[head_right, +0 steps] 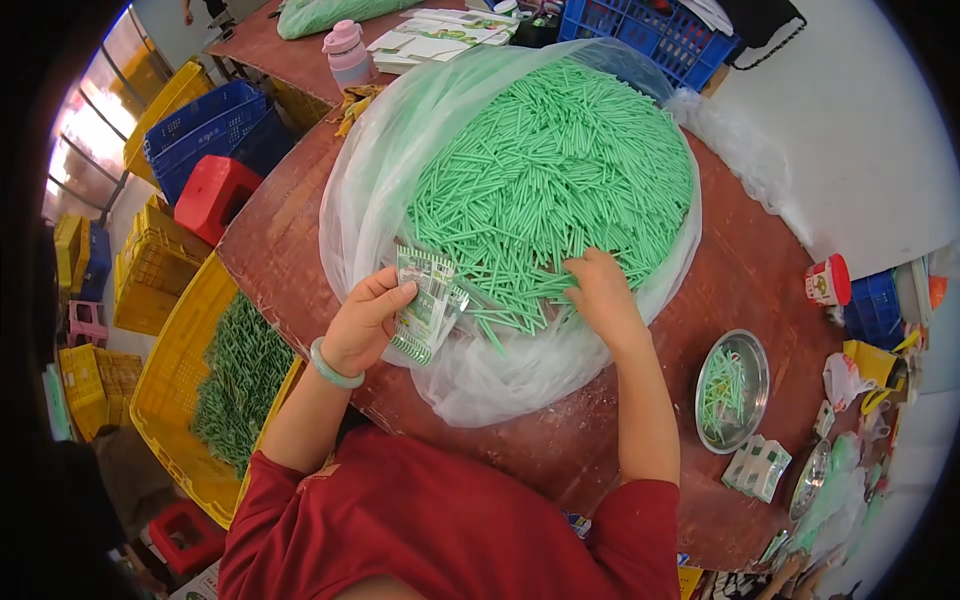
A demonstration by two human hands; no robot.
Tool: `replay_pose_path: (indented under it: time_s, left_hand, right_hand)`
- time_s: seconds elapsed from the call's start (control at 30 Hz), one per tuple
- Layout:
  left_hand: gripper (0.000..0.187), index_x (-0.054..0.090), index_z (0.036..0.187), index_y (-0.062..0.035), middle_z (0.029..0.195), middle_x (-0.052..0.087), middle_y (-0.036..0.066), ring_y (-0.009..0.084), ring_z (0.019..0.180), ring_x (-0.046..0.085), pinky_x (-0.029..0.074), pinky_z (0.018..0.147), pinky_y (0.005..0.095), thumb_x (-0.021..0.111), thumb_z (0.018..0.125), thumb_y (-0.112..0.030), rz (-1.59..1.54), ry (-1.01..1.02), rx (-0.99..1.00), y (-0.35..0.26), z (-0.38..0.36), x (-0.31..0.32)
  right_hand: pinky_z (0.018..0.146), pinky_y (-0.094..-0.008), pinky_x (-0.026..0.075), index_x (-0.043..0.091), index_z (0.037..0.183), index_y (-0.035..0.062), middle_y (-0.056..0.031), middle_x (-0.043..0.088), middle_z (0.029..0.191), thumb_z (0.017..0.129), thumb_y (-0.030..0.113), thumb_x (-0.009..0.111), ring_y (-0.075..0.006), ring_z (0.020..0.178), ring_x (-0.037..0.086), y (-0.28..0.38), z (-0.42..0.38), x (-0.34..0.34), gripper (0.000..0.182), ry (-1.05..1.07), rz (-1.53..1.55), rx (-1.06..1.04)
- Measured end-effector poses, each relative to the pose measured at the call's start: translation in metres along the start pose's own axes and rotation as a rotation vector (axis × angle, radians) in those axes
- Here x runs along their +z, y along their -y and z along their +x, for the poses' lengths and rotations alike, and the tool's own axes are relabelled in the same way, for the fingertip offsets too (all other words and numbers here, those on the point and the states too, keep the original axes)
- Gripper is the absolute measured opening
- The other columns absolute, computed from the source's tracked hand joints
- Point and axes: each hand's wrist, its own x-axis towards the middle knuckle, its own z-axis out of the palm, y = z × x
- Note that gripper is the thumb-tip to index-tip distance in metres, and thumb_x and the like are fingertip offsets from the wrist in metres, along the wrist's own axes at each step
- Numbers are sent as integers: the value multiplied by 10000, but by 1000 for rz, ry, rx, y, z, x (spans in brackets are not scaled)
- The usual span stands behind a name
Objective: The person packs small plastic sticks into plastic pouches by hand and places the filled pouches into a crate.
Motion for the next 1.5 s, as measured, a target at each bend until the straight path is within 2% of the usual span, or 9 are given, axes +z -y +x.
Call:
replay_pose_path:
  time_s: [0.13,0.33,0.73,0.83,1.03,1.13,1.23,1.33,1.5]
  left_hand:
    - [270,587,1215,12,1143,663,67,131,1009,637,515,887,284,536,977,-105,1,18,-17,4,3,-6]
    - [265,582,1208,17,1160,656,84,150,1034,636,518,905,301,527,979,-106,-20,31,-52,3,2,4]
    - [280,578,1232,11,1162,658,77,136,1023,638,520,899,296,529,980,-99,-43,55,-51,3,4,3]
    - [283,587,1224,4,1164,657,66,135,1039,630,509,913,297,550,972,-119,-36,40,-67,3,2,1]
    - [272,591,1218,5,1150,665,74,136,1011,649,527,888,296,538,977,-110,-39,47,-64,2,1,-1]
    - [271,593,1216,2,1151,665,71,133,1010,649,527,885,292,542,975,-110,-23,39,-52,4,3,-2]
    - [272,593,1216,3,1151,665,69,132,1013,647,526,886,290,544,974,-112,-32,59,-49,5,2,-2]
    - [273,593,1217,1,1149,665,66,129,1011,644,523,885,290,546,974,-113,-22,46,-45,6,2,-3]
    - [272,586,1217,5,1151,663,75,145,1024,641,519,903,300,549,967,-95,-36,25,-53,5,-1,-5]
  right_hand:
    - [820,-426,454,656,1014,-14,-176,590,941,640,26,745,-361,949,562,8,4,-6,387,59,38,81]
    - [800,-450,461,597,947,-26,-191,572,911,661,-25,680,-390,914,563,17,10,12,298,110,-142,-38]
    - [771,-477,453,564,931,-29,-212,557,886,657,-41,605,-413,870,554,21,7,19,278,114,-167,-59]
    - [747,-480,452,558,870,-43,-216,546,847,651,-42,598,-414,838,560,13,10,15,222,84,-27,-110]
    - [760,-450,453,595,954,-18,-203,566,855,669,10,634,-409,845,559,4,11,10,289,115,97,-47]
    - [701,-416,452,611,958,-20,-192,584,817,706,50,643,-342,767,574,-3,11,13,264,10,133,-50]
    - [693,-376,461,608,989,-16,-165,597,814,729,59,642,-273,741,576,0,11,6,272,34,231,111]
    - [682,-345,466,599,1012,-15,-98,599,804,759,61,633,-200,715,550,-18,10,16,266,-42,310,-6]
    - [611,-285,450,615,1031,9,-15,597,820,833,86,636,-115,687,520,-28,5,8,214,16,541,232]
